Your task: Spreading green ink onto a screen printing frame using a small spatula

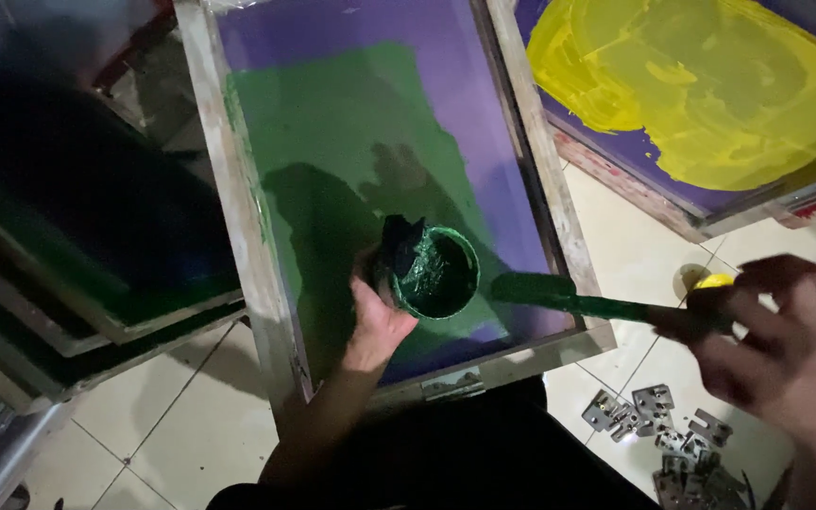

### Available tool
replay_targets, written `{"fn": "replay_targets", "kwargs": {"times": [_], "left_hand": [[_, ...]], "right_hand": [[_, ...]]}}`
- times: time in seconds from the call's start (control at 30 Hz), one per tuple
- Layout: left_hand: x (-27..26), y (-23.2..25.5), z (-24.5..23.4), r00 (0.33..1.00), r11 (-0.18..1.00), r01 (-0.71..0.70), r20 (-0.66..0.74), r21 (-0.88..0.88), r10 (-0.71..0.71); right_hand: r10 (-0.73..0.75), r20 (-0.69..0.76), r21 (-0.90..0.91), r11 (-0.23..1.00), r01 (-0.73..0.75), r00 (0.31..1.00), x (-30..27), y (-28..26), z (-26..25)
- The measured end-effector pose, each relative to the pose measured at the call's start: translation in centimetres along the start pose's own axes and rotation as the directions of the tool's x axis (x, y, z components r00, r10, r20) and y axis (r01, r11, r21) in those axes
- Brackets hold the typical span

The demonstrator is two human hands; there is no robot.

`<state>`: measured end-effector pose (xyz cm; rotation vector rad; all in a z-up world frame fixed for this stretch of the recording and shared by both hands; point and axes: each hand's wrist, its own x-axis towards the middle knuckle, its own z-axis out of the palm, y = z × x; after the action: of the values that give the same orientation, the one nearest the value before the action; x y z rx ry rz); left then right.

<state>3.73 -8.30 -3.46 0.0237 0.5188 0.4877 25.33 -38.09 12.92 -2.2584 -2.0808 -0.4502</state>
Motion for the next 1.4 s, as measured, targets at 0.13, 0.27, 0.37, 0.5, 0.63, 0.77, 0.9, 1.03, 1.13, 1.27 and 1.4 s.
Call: {"fn": "replay_targets", "kwargs": {"times": [0.13,0.27,0.37,0.5,0.63,0.77,0.9,1.03,1.13,1.27,1.4], "left_hand": [[0.2,0.5,-0.4,0.988,0.996,-0.092,0.125,0.022,0.088],[1.1,0.7,-2.6,0.968,0.991,-0.135,0.211,-0.016,0.135],[0.1,1.5,3.3,0.91,0.962,-0.194,-0.4,-0.191,0.104],[-0.8,2.8,4.2,0.905,0.955,-0.225,-0.403,-0.194,0.131],[0.5,4.2,-1.7,0.912,0.963,-0.268,0.328,0.024,0.246],[1.6,4.6,-4.0,0.977,0.978,-0.202,0.062,-0.041,0.204],[0.9,5.3,-1.9,0.959,0.96,-0.264,0.083,-0.096,0.272],[1.3,5.2,-2.0,0.975,0.972,-0.217,0.03,-0.092,0.22],[1.4,4.8,-2.4,0.977,0.979,-0.189,0.082,-0.078,0.195],[1.3,4.8,-1.3,0.97,0.986,-0.166,0.174,-0.02,0.167],[0.9,5.6,-0.3,0.95,0.975,-0.203,0.224,-0.086,0.217]], "right_hand": [[0.285,-0.056,0.717,0.678,-0.16,0.957,2.6,-1.5,2.1],[0.504,0.444,0.876,-0.071,-0.476,0.741,4.2,-5.8,5.7],[0.484,0.433,0.895,-0.332,-0.298,0.76,5.9,-9.5,8.9],[0.492,0.374,0.918,-0.077,-0.389,0.786,6.8,-9.4,8.7],[0.484,0.56,0.698,0.162,-0.698,0.672,6.7,-7.4,6.5],[0.612,0.517,0.519,0.331,-0.788,0.598,6.7,-5.3,6.0],[0.649,0.254,0.693,0.395,-0.603,0.717,6.9,-5.4,6.6],[0.481,-0.082,0.669,0.675,-0.309,0.873,7.4,-6.4,8.9],[0.712,0.136,0.929,0.151,-0.339,0.689,5.6,-8.3,15.1],[0.132,-0.214,0.515,0.857,-0.003,0.968,8.0,-8.8,10.9],[0.053,-0.265,0.385,0.921,0.055,0.963,6.8,-7.0,11.2]]}}
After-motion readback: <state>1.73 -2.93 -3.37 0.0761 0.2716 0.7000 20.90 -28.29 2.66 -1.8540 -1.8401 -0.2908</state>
